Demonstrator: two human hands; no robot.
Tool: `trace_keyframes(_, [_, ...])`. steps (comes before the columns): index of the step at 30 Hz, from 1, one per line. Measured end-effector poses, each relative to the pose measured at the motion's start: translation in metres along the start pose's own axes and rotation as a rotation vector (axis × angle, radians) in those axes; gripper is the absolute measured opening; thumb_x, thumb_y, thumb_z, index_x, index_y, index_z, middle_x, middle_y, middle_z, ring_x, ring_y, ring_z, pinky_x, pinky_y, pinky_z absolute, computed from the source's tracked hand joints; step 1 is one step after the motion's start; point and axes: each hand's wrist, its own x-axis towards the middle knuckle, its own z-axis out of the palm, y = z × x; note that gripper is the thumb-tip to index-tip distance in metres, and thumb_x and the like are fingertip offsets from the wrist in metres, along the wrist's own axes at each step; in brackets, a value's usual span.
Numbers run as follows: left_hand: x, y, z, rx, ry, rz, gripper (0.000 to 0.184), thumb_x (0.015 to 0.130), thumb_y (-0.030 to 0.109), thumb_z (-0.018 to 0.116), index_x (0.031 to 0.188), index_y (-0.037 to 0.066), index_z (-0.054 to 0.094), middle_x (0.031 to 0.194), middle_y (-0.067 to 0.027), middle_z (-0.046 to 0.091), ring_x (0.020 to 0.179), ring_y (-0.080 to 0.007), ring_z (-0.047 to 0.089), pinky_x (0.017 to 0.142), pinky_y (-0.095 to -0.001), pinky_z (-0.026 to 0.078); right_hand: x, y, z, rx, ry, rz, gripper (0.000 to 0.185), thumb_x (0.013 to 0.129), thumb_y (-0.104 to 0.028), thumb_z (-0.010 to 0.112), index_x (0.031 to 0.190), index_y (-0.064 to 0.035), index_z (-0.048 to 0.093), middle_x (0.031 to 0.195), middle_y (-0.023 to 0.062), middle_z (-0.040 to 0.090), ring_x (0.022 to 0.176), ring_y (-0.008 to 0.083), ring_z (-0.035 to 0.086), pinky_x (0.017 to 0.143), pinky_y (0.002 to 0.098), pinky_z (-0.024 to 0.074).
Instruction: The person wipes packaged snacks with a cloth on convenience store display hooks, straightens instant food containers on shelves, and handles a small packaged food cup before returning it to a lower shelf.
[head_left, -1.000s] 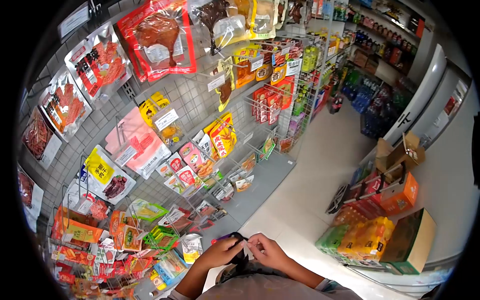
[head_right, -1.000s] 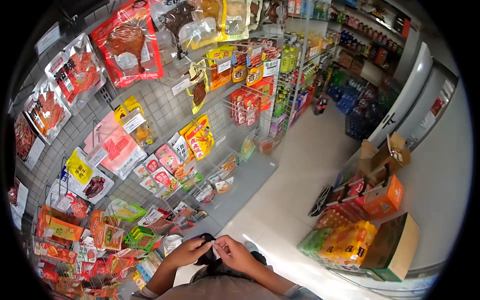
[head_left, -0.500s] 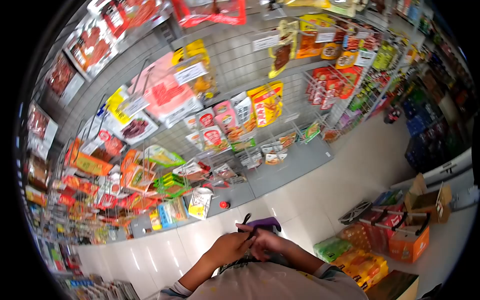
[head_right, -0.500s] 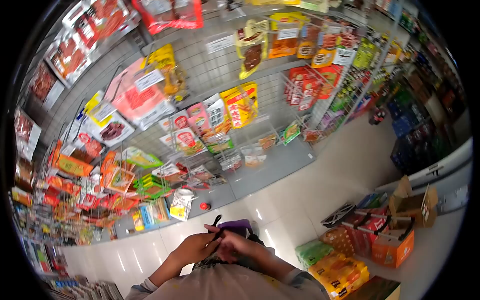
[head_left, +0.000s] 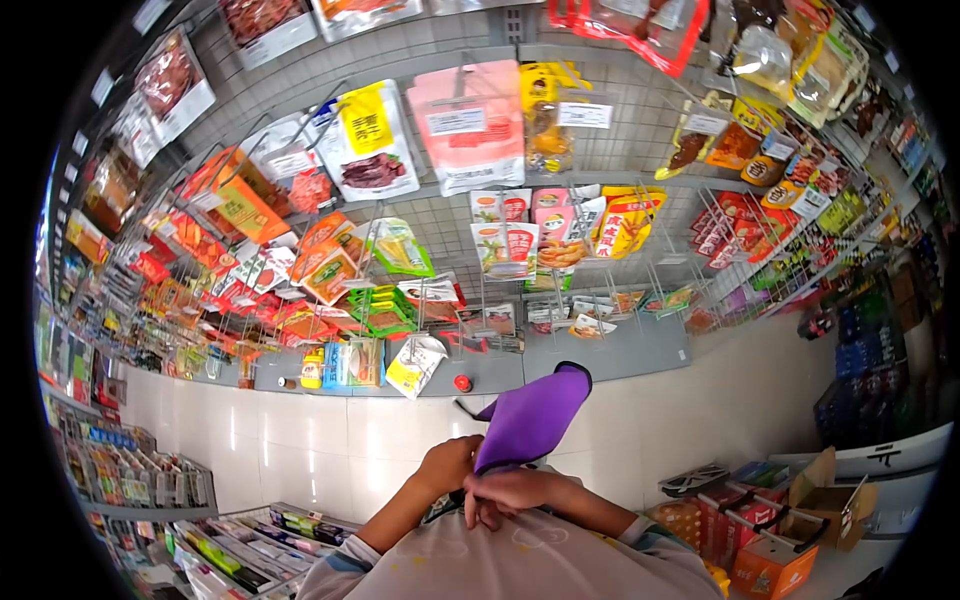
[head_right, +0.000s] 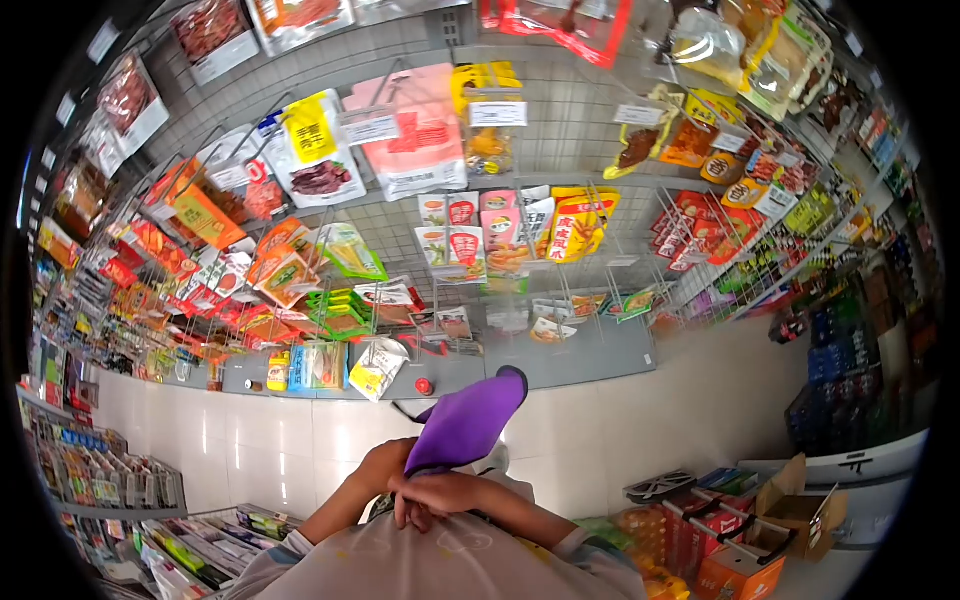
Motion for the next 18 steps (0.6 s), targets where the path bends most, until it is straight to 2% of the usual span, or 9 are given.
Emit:
trace_keyframes(2, [-0.008, 0.007, -0.014, -0.080, -0.060, -0.180, 0.052, 0.104, 0.047, 0.048, 0.141, 0.012, 0.057, 0.120, -0.0221, 0.071, 0.108, -0.0382, 0.069, 0.093, -0.0457, 0.054, 0.008, -0.007, 0.011, -0.146, 0.026, 0.034, 0.063, 0.110, -0.054, 0.036, 0.100, -0.0067, 0.077, 0.067, 0.0005, 0.063, 0.062, 0.0085, 0.057, 0.060, 0.0261, 0.0456])
trace_keyframes(4, [-0.012, 0.000, -0.019, -1.004, -0.048, -0.178, 0.078, 0.104, 0.069, 0.032, 0.153, 0.009, 0.043, 0.135, -0.0248, 0.063, 0.122, -0.0382, 0.063, 0.107, -0.0451, 0.046, 0.010, -0.011, 0.011, -0.315, 0.140, 0.108, 0.054, 0.110, -0.049, 0.045, 0.094, -0.0082, 0.077, 0.065, -0.0011, 0.061, 0.062, 0.0094, 0.057, 0.062, 0.0282, 0.0467])
trace_keyframes(6, [-0.017, -0.001, -0.030, -1.507, -0.135, -0.159, 0.104, 0.091, 0.088, 0.020, 0.161, 0.013, 0.028, 0.147, -0.0257, 0.054, 0.133, -0.0394, 0.056, 0.115, -0.0489, 0.038, 0.017, -0.014, 0.015, -0.351, 0.131, 0.120, 0.053, 0.109, -0.048, 0.047, 0.091, -0.0088, 0.077, 0.063, -0.0018, 0.060, 0.062, 0.0104, 0.058, 0.064, 0.0289, 0.0476])
trace_keyframes(8, [-0.016, -0.003, -0.042, -1.942, -0.219, 0.004, 0.101, 0.093, 0.085, 0.030, 0.161, 0.010, 0.029, 0.152, -0.0236, 0.049, 0.137, -0.0377, 0.053, 0.117, -0.0510, 0.037, 0.025, -0.026, 0.026, -0.395, 0.173, 0.148, 0.055, 0.109, -0.050, 0.046, 0.089, -0.0084, 0.077, 0.061, -0.0007, 0.058, 0.060, 0.0123, 0.057, 0.064, 0.0311, 0.0480])
trace_keyframes(9, [-0.014, 0.000, -0.047, -2.054, -0.180, -0.012, 0.099, 0.094, 0.083, 0.033, 0.160, 0.009, 0.028, 0.151, -0.0239, 0.050, 0.136, -0.0383, 0.053, 0.117, -0.0518, 0.037, 0.033, -0.036, 0.030, -0.514, 0.175, 0.155, 0.058, 0.105, -0.057, 0.046, 0.090, -0.0112, 0.078, 0.069, 0.0071, 0.068, 0.063, 0.0189, 0.063, 0.067, 0.0361, 0.0513])
trace_keyframes(13, [-0.020, 0.000, -0.074, -2.300, -0.097, 0.088, 0.089, 0.099, 0.068, 0.048, 0.158, 0.004, 0.028, 0.150, -0.0248, 0.050, 0.135, -0.0400, 0.053, 0.115, -0.0569, 0.040, 0.079, -0.036, 0.042, -0.920, 0.221, 0.321, 0.059, 0.103, -0.059, 0.046, 0.095, -0.0079, 0.075, 0.073, 0.0110, 0.071, 0.070, 0.0269, 0.071, 0.070, 0.0426, 0.0536])
trace_keyframes(16, [-0.055, -0.040, -0.078, -1.876, -0.030, 0.231, 0.080, 0.101, 0.051, 0.059, 0.157, 0.002, 0.028, 0.150, -0.0242, 0.049, 0.131, -0.0397, 0.057, 0.109, -0.0574, 0.048, 0.090, -0.033, 0.034, -0.678, 0.369, 0.267, 0.050, 0.104, -0.050, 0.049, 0.098, -0.0071, 0.074, 0.073, 0.0099, 0.071, 0.071, 0.0266, 0.072, 0.070, 0.0410, 0.0546])
trace_keyframes(17, [-0.064, -0.038, -0.092, -1.827, -0.259, 0.439, 0.077, 0.100, 0.036, 0.065, 0.157, 0.003, 0.026, 0.147, -0.0233, 0.052, 0.123, -0.0409, 0.062, 0.103, -0.0567, 0.054, 0.094, -0.014, 0.023, -0.471, 0.450, 0.154, 0.038, 0.104, -0.038, 0.053, 0.104, -0.0053, 0.072, 0.071, 0.0088, 0.071, 0.070, 0.0241, 0.073, 0.070, 0.0372, 0.0552])
trace_keyframes(18, [-0.076, -0.034, -0.107, -1.654, -0.218, 0.418, 0.069, 0.097, 0.028, 0.073, 0.151, 0.002, 0.040, 0.137, -0.0184, 0.060, 0.116, -0.0314, 0.067, 0.104, -0.0480, 0.054, 0.091, 0.016, -0.005, -0.354, 0.351, 0.156, 0.029, 0.104, -0.026, 0.054, 0.116, -0.0043, 0.068, 0.084, 0.0082, 0.075, 0.082, 0.0183, 0.074, 0.075, 0.0336, 0.0561])
